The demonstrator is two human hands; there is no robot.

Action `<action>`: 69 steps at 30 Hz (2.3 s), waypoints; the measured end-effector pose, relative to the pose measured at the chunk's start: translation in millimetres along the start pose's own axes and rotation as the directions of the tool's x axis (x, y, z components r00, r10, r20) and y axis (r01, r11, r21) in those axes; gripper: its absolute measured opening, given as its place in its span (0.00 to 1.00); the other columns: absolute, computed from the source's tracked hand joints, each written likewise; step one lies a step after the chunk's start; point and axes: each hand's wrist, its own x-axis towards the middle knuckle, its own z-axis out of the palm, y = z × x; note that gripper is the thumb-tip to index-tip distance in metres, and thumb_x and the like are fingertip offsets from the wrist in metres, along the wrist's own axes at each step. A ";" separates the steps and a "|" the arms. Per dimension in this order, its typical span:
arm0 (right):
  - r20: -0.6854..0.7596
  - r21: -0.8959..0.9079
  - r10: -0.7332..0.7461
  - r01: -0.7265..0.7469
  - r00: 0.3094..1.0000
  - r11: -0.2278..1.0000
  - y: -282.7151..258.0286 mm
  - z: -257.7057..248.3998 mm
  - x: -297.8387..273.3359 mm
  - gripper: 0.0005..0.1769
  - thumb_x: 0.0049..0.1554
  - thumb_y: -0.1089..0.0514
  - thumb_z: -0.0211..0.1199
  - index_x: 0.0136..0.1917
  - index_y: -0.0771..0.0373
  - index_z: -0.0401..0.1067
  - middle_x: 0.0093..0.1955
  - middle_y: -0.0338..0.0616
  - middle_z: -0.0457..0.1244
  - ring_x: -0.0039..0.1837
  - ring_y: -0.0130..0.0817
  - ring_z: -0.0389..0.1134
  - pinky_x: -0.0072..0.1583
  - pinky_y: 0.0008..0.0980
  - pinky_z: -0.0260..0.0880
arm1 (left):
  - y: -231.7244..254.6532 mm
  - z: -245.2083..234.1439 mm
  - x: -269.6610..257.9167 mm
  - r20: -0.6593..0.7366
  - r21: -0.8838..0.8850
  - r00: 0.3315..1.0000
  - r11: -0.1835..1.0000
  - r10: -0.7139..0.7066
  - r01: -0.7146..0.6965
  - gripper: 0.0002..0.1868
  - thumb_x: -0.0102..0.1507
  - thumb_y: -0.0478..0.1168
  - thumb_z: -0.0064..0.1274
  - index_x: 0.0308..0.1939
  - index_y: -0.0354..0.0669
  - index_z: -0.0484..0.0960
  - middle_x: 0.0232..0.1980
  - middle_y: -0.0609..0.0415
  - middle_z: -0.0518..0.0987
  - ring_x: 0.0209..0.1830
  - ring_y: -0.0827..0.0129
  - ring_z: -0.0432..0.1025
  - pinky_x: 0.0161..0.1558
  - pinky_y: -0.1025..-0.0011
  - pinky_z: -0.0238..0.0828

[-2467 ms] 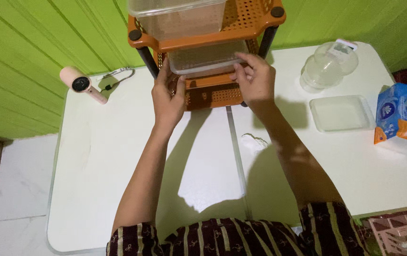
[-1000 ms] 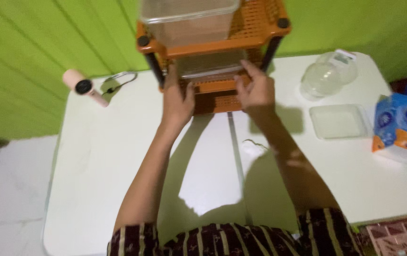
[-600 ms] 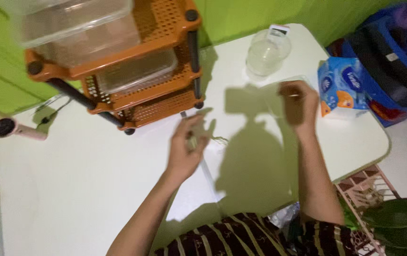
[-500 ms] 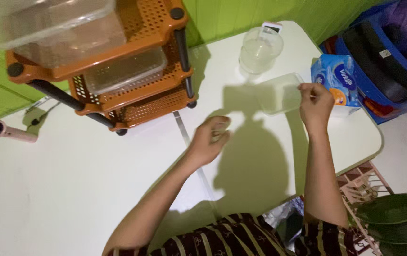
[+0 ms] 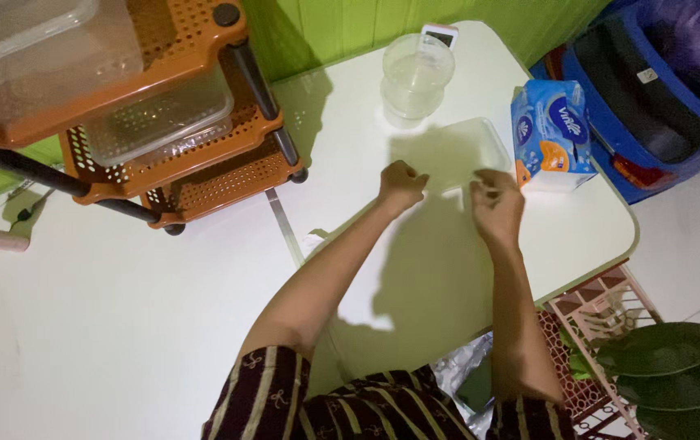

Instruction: The person assembles a three-tier orange plastic storage rack by inserting black corner caps into the frame. They then place clear plastic containers and a glass jar onto the shelves. The person wipes the rack and the jar with a white cloth during the process.

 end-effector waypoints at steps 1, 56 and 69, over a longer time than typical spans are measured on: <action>-0.062 0.001 0.031 -0.031 0.998 1.000 1.5 -0.5 0.5 0.16 0.60 0.61 0.64 0.61 0.68 0.75 0.54 0.55 0.68 0.54 0.44 0.72 0.55 0.39 0.73 | -3.6 -3.1 0.3 0.063 -0.022 0.998 0.999 -0.025 0.026 0.18 0.61 0.44 0.63 0.36 0.27 0.82 0.34 0.40 0.84 0.30 0.61 0.80 0.33 0.67 0.77; 0.216 0.625 -0.434 0.218 0.875 0.750 -328.6 168.2 -13.8 0.20 0.65 0.67 0.60 0.68 0.78 0.66 0.64 0.56 0.63 0.44 0.24 0.71 0.42 0.25 0.79 | -13.4 -364.1 -164.8 -0.784 0.119 0.563 0.954 0.261 -0.277 0.30 0.74 0.39 0.39 0.75 0.19 0.56 0.77 0.26 0.61 0.79 0.39 0.56 0.77 0.54 0.49; 0.231 0.505 -0.478 0.315 0.847 0.803 -320.3 161.1 -22.9 0.32 0.63 0.65 0.63 0.75 0.77 0.55 0.64 0.63 0.65 0.36 0.23 0.68 0.38 0.25 0.73 | -14.7 -360.1 -171.9 -0.757 0.102 0.598 0.952 0.263 -0.289 0.32 0.71 0.32 0.39 0.77 0.22 0.50 0.79 0.27 0.57 0.81 0.41 0.54 0.79 0.56 0.47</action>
